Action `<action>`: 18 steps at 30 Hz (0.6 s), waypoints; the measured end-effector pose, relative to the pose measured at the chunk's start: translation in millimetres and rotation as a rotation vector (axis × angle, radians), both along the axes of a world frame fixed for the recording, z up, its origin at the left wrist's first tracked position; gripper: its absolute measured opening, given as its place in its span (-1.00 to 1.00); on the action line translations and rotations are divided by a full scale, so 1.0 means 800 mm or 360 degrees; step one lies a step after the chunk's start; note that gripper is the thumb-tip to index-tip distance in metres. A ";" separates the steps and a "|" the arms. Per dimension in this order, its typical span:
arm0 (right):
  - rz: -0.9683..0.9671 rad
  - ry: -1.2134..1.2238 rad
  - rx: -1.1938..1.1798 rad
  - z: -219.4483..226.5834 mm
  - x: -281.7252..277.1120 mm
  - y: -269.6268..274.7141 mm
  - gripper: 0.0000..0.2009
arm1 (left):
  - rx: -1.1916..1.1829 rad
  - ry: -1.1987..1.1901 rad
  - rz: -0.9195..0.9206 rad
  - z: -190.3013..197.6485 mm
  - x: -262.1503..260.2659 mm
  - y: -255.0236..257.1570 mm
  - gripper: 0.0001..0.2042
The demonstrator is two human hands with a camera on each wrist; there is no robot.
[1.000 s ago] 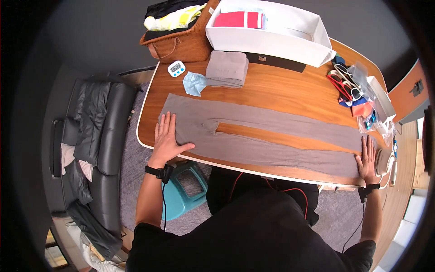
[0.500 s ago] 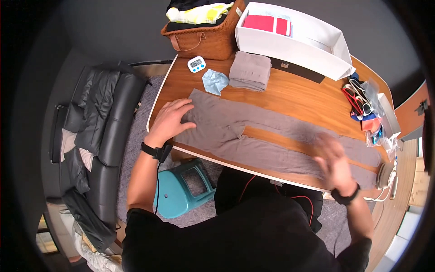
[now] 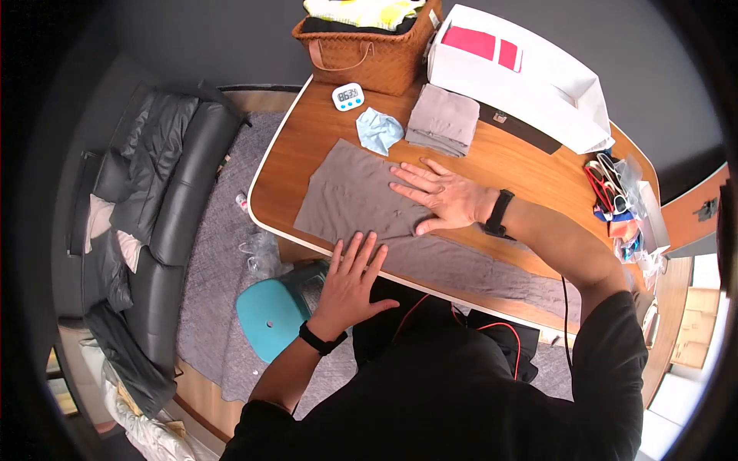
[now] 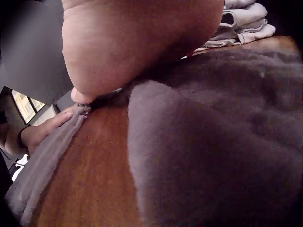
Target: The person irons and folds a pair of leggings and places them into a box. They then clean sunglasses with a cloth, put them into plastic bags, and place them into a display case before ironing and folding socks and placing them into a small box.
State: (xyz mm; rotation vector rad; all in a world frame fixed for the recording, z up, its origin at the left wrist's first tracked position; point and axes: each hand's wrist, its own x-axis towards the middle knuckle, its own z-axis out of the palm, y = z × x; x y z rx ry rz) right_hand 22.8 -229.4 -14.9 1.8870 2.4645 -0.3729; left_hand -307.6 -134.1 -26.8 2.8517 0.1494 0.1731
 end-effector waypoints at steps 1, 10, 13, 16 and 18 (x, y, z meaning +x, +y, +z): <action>0.0006 0.0007 -0.0008 0.001 0.003 0.002 0.02 | -0.0008 0.0007 0.0006 0.000 -0.003 -0.001 0.13; 0.0007 -0.0067 -0.0035 0.009 0.027 0.010 0.01 | -0.0108 0.0032 0.0039 0.007 -0.004 -0.001 0.07; -0.0034 -0.0054 0.0137 0.024 0.012 0.008 -0.06 | -0.0129 0.0002 -0.0014 0.011 -0.004 0.008 0.07; -0.0028 0.0022 0.0286 0.028 -0.009 0.027 -0.09 | -0.0133 -0.0036 0.0034 0.021 -0.002 0.026 0.09; 0.0000 0.0092 0.0352 0.034 -0.028 0.045 -0.12 | 0.0007 -0.0141 0.0265 0.023 -0.001 0.044 0.11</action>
